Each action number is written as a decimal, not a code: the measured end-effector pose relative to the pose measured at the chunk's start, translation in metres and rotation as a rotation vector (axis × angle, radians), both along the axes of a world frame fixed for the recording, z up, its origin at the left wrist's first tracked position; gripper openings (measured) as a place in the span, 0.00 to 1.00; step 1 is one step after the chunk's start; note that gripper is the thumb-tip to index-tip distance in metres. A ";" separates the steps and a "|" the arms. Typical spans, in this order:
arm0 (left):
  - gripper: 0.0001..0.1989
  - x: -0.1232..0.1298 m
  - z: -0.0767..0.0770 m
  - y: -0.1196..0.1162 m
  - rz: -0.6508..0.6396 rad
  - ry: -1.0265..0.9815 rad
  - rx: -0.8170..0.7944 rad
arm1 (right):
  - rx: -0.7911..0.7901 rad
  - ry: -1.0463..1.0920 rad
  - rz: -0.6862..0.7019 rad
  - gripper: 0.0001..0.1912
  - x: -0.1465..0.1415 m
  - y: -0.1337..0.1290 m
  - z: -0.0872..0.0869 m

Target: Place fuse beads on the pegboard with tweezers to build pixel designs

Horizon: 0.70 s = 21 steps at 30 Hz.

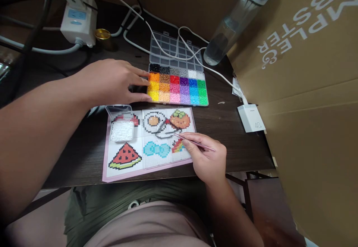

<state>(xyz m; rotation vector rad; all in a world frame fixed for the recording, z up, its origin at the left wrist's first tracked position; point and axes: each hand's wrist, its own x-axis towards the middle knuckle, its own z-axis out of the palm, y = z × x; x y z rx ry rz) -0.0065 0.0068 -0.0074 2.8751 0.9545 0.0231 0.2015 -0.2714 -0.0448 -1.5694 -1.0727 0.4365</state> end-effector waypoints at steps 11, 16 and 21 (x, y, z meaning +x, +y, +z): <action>0.34 -0.003 -0.005 0.004 -0.039 -0.020 0.056 | 0.034 0.013 0.009 0.11 0.000 -0.001 -0.001; 0.33 -0.001 -0.004 0.004 -0.021 -0.016 0.018 | 0.033 0.006 0.007 0.12 0.000 -0.001 0.000; 0.31 -0.002 -0.004 0.004 -0.033 -0.040 0.026 | 0.030 -0.009 0.016 0.12 -0.001 -0.001 0.001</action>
